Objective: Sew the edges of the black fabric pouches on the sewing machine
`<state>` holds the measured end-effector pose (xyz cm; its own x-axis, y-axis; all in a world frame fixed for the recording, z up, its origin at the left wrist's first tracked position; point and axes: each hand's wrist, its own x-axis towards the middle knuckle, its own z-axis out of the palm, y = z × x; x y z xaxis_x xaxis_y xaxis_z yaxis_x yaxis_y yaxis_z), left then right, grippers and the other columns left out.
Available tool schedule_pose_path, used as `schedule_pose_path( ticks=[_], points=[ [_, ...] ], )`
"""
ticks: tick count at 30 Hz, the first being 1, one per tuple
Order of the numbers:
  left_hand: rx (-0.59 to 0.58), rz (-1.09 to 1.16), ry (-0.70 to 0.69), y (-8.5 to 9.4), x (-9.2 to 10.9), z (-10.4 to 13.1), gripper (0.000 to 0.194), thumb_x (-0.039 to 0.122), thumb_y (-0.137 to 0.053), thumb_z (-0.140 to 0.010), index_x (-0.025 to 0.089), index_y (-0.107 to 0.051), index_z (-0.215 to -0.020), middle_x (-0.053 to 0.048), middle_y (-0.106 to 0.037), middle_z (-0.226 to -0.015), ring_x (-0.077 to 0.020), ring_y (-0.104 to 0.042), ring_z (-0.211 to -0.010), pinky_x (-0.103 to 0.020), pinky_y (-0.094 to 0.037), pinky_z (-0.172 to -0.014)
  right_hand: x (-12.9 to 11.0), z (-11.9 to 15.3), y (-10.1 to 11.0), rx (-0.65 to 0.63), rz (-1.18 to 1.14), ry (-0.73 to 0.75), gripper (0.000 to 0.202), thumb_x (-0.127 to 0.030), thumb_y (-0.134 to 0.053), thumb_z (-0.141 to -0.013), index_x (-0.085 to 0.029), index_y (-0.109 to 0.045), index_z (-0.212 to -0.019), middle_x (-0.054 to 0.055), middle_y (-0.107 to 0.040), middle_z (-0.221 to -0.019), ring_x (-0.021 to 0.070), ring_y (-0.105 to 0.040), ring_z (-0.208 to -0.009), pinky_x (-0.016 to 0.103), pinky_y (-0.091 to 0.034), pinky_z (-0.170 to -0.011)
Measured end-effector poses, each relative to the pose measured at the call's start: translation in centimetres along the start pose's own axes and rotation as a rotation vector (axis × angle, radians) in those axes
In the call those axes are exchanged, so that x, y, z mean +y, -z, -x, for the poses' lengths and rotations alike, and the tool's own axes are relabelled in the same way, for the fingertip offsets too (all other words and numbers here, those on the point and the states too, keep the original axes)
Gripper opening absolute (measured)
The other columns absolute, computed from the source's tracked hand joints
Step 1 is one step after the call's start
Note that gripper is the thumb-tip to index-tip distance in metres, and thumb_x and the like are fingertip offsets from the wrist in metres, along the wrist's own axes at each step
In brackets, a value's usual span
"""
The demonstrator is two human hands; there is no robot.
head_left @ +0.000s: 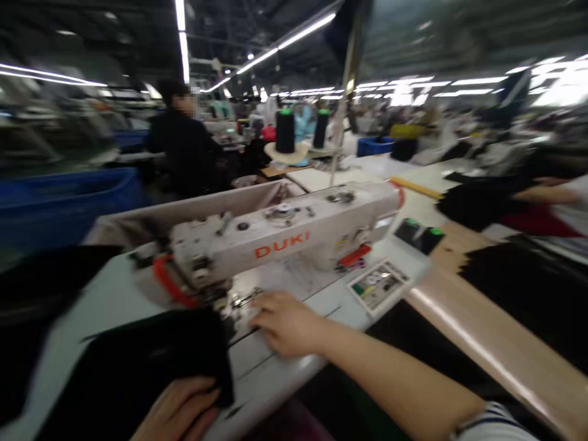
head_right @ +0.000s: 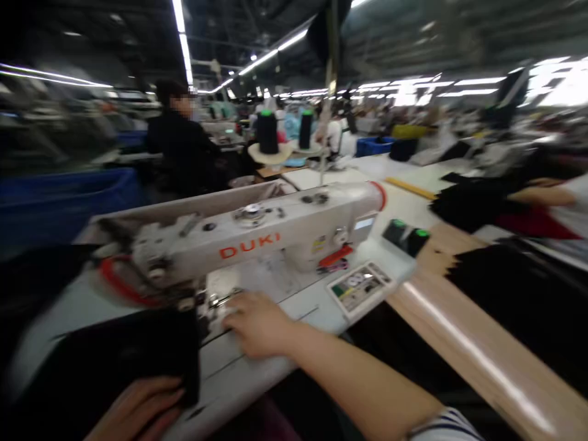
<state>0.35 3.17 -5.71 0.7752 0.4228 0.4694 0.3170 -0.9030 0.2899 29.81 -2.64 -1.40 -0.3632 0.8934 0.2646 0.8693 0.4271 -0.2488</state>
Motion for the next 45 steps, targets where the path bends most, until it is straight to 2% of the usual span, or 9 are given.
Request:
schedule_pose_path(
  ticks=[3,8,15,19,24,31,38,42,45],
  points=[
    [-0.242,0.015,0.15,2.3,1.4,1.8,0.022,0.021,-0.049,-0.094,0.023,-0.064,-0.109,-0.007,-0.063,-0.111,-0.0191,-0.059,-0.104,-0.034,-0.052,-0.091,0.6,-2.5,-2.7,0.058,-0.118,0.05,0.027,-0.009,-0.052,-0.089,-0.017,-0.063,-0.113,0.01,-0.061,-0.121,0.022,-0.053,-0.113,0.04,-0.045,-0.096],
    [-0.224,0.118,0.248,2.3,2.5,0.4,0.023,0.024,-0.063,-0.086,0.02,-0.065,-0.109,-0.008,-0.063,-0.109,-0.0223,-0.058,-0.101,-0.041,-0.05,-0.092,2.8,-4.6,-3.6,0.085,-0.143,0.07,0.013,-0.018,-0.062,-0.086,-0.019,-0.065,-0.099,0.006,-0.065,-0.101,0.0222,-0.055,-0.101,0.038,-0.046,-0.089],
    [-0.202,0.072,0.15,2.8,2.6,-0.4,0.014,0.024,-0.059,-0.09,0.017,-0.066,-0.1,-0.007,-0.065,-0.102,-0.0197,-0.059,-0.095,-0.037,-0.051,-0.088,0.9,-7.5,-5.1,0.158,-0.046,-0.083,0.015,-0.031,-0.062,-0.087,-0.016,-0.06,-0.086,0.01,-0.06,-0.095,0.0266,-0.051,-0.096,0.039,-0.043,-0.081],
    [-0.306,-0.085,0.059,2.9,3.1,-0.6,0.027,0.014,-0.05,-0.09,0.013,-0.06,-0.115,-0.01,-0.064,-0.11,-0.0229,-0.057,-0.1,-0.041,-0.049,-0.091,-0.8,-5.4,-4.6,0.108,-0.084,-0.025,0.011,-0.027,-0.058,-0.091,-0.016,-0.061,-0.093,0.008,-0.061,-0.098,0.0246,-0.052,-0.097,0.04,-0.041,-0.086],
    [-0.334,-0.141,0.264,2.6,2.8,-1.3,0.057,0.018,-0.058,-0.082,0.017,-0.045,-0.137,-0.014,-0.054,-0.124,-0.0312,-0.05,-0.111,-0.053,-0.043,-0.097,-4.3,-1.1,-4.1,-0.023,-0.294,0.116,0.011,-0.028,-0.056,-0.092,-0.019,-0.062,-0.093,0.005,-0.062,-0.094,0.0199,-0.055,-0.091,0.038,-0.04,-0.083],
    [-0.07,0.202,0.425,3.7,1.0,-1.7,0.025,0.017,-0.047,-0.094,0.018,-0.062,-0.115,-0.007,-0.059,-0.094,-0.0187,-0.056,-0.089,-0.035,-0.05,-0.081,-6.2,0.2,-5.3,0.013,-0.244,0.116,0.027,-0.034,-0.062,-0.087,-0.019,-0.059,-0.109,0.006,-0.062,-0.099,0.0228,-0.055,-0.092,0.04,-0.042,-0.081],
    [-0.137,0.213,0.203,3.9,0.7,-2.4,0.034,0.003,-0.048,-0.085,0.016,-0.057,-0.116,-0.012,-0.05,-0.138,-0.0261,-0.044,-0.13,-0.049,-0.039,-0.108,-6.2,0.5,-5.5,0.051,-0.244,0.187,0.014,-0.023,-0.055,-0.092,-0.022,-0.064,-0.103,0.004,-0.064,-0.095,0.0185,-0.056,-0.085,0.035,-0.044,-0.076],
    [-0.064,0.271,0.295,3.4,0.5,-2.0,0.032,0.007,-0.046,-0.09,0.018,-0.054,-0.118,-0.01,-0.056,-0.134,-0.0211,-0.052,-0.125,-0.042,-0.046,-0.105,-6.1,0.9,-5.2,0.111,-0.312,0.025,0.019,-0.036,-0.064,-0.086,-0.019,-0.065,-0.096,0.006,-0.062,-0.101,0.0215,-0.056,-0.092,0.038,-0.045,-0.081],
    [-0.023,0.305,0.353,3.1,0.5,-1.4,0.03,0.009,-0.046,-0.092,0.018,-0.055,-0.119,-0.009,-0.059,-0.131,-0.0191,-0.055,-0.122,-0.038,-0.047,-0.103,-6.3,1.0,-5.1,0.108,-0.298,0.029,0.025,-0.037,-0.064,-0.086,-0.02,-0.064,-0.105,0.007,-0.062,-0.105,0.0228,-0.055,-0.096,0.04,-0.045,-0.084]
  ],
)
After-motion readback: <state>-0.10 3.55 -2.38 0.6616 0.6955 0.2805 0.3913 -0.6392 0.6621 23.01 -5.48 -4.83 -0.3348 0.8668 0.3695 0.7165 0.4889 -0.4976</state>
